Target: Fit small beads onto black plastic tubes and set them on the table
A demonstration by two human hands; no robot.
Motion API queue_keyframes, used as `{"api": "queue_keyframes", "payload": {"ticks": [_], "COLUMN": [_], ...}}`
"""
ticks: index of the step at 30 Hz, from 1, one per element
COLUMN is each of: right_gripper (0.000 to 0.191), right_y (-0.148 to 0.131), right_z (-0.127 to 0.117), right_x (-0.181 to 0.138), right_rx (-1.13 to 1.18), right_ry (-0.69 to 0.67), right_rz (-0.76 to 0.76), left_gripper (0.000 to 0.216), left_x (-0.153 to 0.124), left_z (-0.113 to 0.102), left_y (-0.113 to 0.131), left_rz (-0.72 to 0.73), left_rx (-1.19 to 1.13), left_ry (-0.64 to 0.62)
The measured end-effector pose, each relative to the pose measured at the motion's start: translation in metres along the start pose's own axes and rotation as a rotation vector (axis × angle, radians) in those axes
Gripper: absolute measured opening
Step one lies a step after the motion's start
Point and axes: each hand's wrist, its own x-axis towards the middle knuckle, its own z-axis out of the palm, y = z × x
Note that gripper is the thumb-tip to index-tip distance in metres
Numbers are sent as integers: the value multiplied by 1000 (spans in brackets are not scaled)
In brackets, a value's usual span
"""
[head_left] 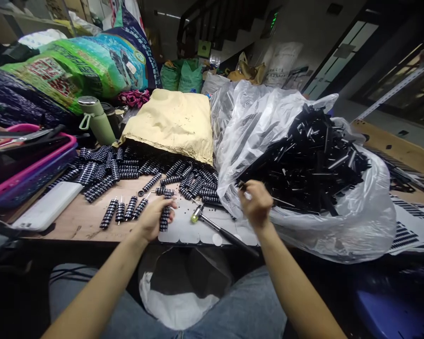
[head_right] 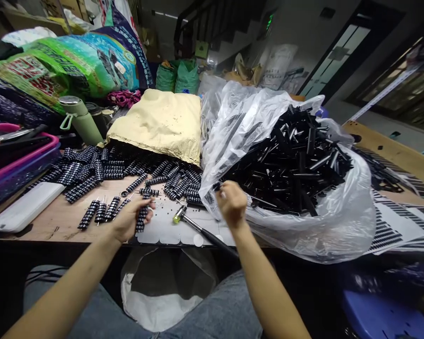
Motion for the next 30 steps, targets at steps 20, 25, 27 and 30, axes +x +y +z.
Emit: {"api": "queue_keyframes", "payload": {"ticks": [20, 25, 27, 30], "right_gripper": [102, 105, 108, 108], "right_y": [-94, -100, -102, -103], "right_z": [15, 11, 14, 22], "right_x": [-44, -43, -43, -45], "right_rx": [478, 603, 615, 626], "right_ry": [-567, -569, -583, -591], "right_rz": [-164, -215, -229, -259], "left_gripper": [38, 35, 30, 28], "left_x": [-10, -9, -9, -12], "left_z": [20, 19, 22, 28], "left_y": [-35, -40, -42, -40], "left_rz": [71, 6, 44, 37], "left_rx": [5, -26, -51, -67], "left_ry": [-54, -62, 5, 50]}}
